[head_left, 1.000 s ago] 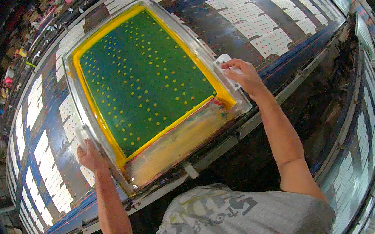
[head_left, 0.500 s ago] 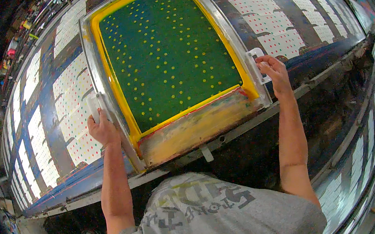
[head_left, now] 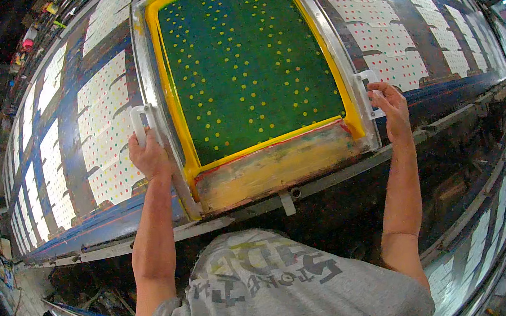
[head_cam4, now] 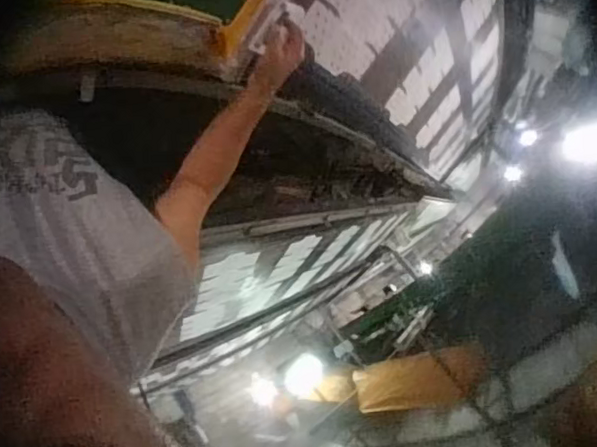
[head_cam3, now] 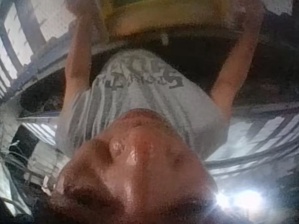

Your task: The person uses a squeegee to pull yellow ink across a screen printing frame, depositing ink onto white fabric pieces laid out on a table. The person repeatedly repositions the frame and repeats the squeegee stroke to print multiple fabric pieces.

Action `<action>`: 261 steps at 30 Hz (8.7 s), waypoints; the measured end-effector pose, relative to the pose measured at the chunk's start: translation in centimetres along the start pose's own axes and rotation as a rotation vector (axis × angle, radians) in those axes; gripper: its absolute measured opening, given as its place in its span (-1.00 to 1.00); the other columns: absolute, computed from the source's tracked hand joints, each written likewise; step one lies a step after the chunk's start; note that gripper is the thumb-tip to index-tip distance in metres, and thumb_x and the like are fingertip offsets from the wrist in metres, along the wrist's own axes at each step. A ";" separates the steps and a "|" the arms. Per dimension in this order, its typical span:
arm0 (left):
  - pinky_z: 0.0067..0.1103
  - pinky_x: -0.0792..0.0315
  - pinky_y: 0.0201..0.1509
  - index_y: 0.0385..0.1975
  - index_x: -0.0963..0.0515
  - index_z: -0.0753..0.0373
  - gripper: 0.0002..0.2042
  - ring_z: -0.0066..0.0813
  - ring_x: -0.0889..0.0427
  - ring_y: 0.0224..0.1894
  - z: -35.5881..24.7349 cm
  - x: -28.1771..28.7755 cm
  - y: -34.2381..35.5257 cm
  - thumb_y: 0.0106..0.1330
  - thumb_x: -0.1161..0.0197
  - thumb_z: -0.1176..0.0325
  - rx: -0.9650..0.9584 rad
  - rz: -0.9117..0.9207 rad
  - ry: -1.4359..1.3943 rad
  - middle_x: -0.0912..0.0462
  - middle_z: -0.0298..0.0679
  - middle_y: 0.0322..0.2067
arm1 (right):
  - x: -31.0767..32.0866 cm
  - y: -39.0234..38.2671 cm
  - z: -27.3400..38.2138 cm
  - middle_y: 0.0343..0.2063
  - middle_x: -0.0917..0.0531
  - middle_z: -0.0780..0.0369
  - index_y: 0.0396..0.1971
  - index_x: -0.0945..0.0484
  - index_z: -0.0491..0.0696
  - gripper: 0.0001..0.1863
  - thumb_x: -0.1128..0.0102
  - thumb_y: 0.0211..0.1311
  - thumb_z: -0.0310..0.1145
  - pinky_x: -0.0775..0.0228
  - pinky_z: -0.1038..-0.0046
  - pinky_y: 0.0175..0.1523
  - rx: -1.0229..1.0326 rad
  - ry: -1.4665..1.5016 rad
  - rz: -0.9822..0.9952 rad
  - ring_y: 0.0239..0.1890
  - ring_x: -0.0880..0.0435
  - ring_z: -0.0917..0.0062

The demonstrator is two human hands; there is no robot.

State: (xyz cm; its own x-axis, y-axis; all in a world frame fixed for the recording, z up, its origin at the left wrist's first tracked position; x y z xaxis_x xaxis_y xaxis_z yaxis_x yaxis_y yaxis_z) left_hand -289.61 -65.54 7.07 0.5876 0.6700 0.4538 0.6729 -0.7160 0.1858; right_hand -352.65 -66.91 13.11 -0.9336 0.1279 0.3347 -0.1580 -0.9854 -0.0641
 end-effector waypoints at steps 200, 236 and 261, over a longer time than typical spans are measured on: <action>-0.37 -0.51 -0.10 -0.06 -0.66 0.40 -0.72 -0.33 -0.63 -0.19 -25.0 -32.1 -26.1 0.51 -0.34 0.25 0.150 -0.075 0.099 -0.69 -0.11 -0.18 | 41.9 17.6 -10.4 0.06 -0.79 0.13 0.11 -0.70 -0.17 -0.64 -0.36 0.32 -0.47 -0.47 0.38 0.33 -0.011 -0.110 0.046 0.12 -0.72 0.45; -0.21 -0.59 0.25 0.22 -0.62 0.20 -0.66 -0.02 -0.77 0.06 -24.6 -39.5 -15.1 0.51 -0.26 0.31 -0.398 0.397 0.286 -0.78 0.02 -0.02 | 23.0 5.0 0.7 -0.01 -0.75 0.09 0.20 -0.65 0.00 -0.53 -0.17 0.27 -0.47 -0.56 0.12 0.22 0.813 -0.942 0.571 0.03 -0.74 0.15; 0.15 -0.36 0.43 0.43 -0.43 0.13 -0.54 0.26 -0.45 0.41 -25.8 -39.7 -16.2 0.58 -0.15 0.21 -0.362 0.373 0.576 -0.52 0.10 0.34 | 20.3 6.2 -0.4 0.03 -0.76 0.20 0.07 -0.72 -0.01 -0.48 -0.21 0.05 -0.64 -0.59 0.15 0.13 0.833 -0.958 0.381 0.03 -0.76 0.22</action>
State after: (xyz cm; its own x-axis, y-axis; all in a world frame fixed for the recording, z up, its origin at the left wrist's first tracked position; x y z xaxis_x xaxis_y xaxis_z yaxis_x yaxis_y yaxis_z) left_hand -335.45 -85.65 8.55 0.3534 0.2354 0.9054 0.2292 -0.9601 0.1602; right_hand -372.66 -70.36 19.15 -0.2259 0.0391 0.9734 0.6258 -0.7599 0.1758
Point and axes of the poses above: each hand's wrist, its own y-axis towards the middle knuckle, its own x-axis out of the back of the hand, z = x × y, the point moved 5 cm from there along y, towards the middle knuckle
